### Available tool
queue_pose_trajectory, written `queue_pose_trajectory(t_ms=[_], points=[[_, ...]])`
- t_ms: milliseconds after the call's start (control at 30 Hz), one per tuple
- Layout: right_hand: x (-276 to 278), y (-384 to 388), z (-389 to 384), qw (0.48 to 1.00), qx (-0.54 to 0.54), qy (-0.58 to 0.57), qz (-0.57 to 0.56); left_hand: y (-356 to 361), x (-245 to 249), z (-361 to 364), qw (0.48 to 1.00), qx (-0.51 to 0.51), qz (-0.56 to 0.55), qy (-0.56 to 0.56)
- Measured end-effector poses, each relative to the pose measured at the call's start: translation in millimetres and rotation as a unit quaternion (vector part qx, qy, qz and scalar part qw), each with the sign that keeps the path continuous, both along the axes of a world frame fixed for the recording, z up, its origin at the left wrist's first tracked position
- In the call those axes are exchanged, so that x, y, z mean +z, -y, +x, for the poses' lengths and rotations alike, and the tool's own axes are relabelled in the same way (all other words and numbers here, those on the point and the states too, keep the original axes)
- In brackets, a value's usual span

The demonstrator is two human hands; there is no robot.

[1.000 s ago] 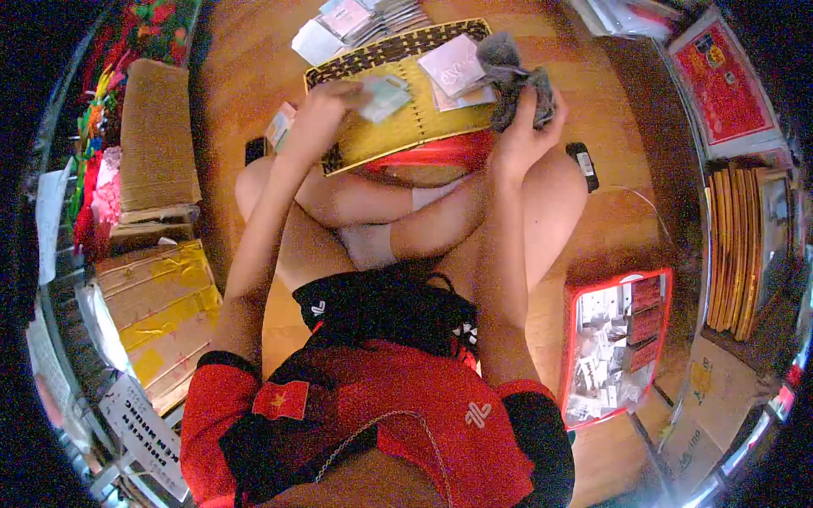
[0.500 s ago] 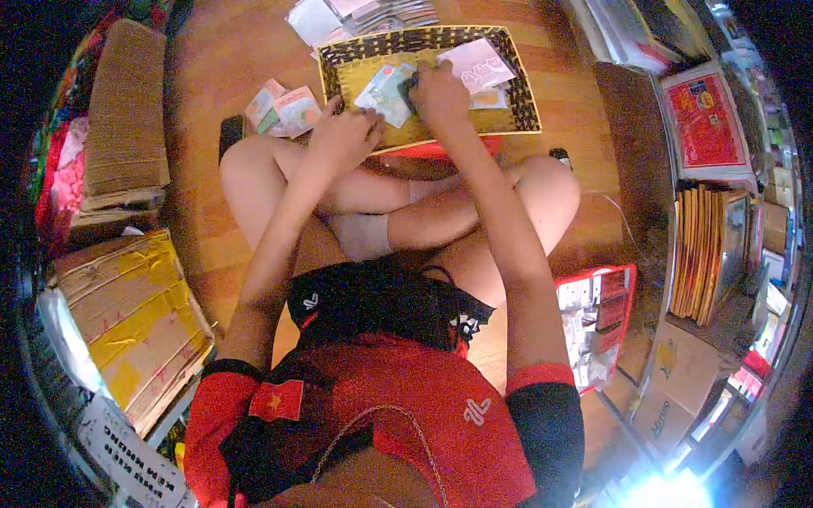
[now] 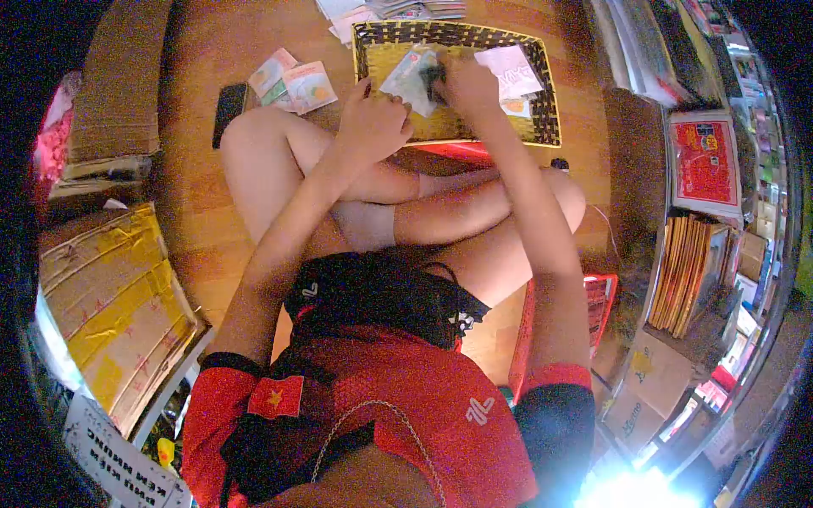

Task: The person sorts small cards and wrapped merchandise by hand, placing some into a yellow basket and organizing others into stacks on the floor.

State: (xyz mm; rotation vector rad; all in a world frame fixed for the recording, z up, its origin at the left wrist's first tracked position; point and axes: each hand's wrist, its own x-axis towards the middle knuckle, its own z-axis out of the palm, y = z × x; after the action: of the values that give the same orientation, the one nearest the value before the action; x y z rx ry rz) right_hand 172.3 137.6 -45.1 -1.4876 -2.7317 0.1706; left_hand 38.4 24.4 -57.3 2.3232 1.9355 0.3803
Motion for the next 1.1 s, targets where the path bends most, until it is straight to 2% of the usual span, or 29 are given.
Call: queue_pose_trajectory(t_ms=[67, 133, 167, 233, 300, 433, 500, 533, 633, 667, 767, 800, 900, 933, 1033, 1100], points=[[-3, -3, -15, 0.998, -0.024, -0.047, 0.015, -1, 2, 1, 1.0, -0.001, -0.021, -0.003], [-6, 11, -29, 0.997, 0.025, -0.066, 0.036, -1, -3, 1, 1.0, -0.003, -0.008, -0.005], [-8, 17, -33, 0.995, 0.05, -0.076, 0.045, 0, 3, 0, 0.999, -0.009, -0.038, -0.011], [-11, 18, -27, 0.993, 0.111, -0.047, 0.002, 1, 16, -1, 0.995, -0.019, -0.099, -0.019], [-8, 14, -13, 0.987, 0.158, -0.015, -0.021, 1, 14, 0, 0.996, -0.016, -0.09, -0.005], [-4, -21, -9, 0.997, 0.074, 0.017, 0.015, 0, -5, 1, 1.0, 0.004, -0.002, 0.027], [-4, -23, -22, 0.998, 0.028, 0.02, 0.048, 0, -1, 1, 1.0, -0.004, -0.026, 0.016], [-8, -15, -27, 0.997, 0.038, -0.001, 0.069, 0, 3, 0, 0.999, -0.009, -0.038, 0.011], [-17, 6, -23, 0.985, 0.133, -0.056, 0.095, 0, 14, -1, 0.996, -0.017, -0.092, -0.012], [-9, 12, -22, 0.989, 0.131, 0.014, 0.067, 0, 14, -2, 0.995, -0.015, -0.094, -0.008], [2, -5, 3, 0.971, 0.235, 0.017, -0.026, -1, 9, 0, 0.997, -0.011, -0.079, 0.004], [2, -14, 6, 0.975, 0.213, 0.054, -0.035, 0, 5, 0, 0.998, -0.009, -0.061, 0.008], [4, -28, -3, 0.978, 0.203, 0.02, 0.037, -2, 6, 0, 0.998, -0.009, -0.064, 0.0], [-2, -29, -12, 0.988, 0.15, -0.007, 0.043, -1, 8, -1, 0.997, -0.01, -0.075, -0.005], [-24, -17, -33, 0.985, 0.113, -0.106, 0.077, 0, 7, 1, 0.999, -0.001, -0.052, -0.003], [-18, 1, -37, 0.983, 0.144, -0.104, 0.043, 1, 8, 0, 0.998, -0.01, -0.061, -0.009]])
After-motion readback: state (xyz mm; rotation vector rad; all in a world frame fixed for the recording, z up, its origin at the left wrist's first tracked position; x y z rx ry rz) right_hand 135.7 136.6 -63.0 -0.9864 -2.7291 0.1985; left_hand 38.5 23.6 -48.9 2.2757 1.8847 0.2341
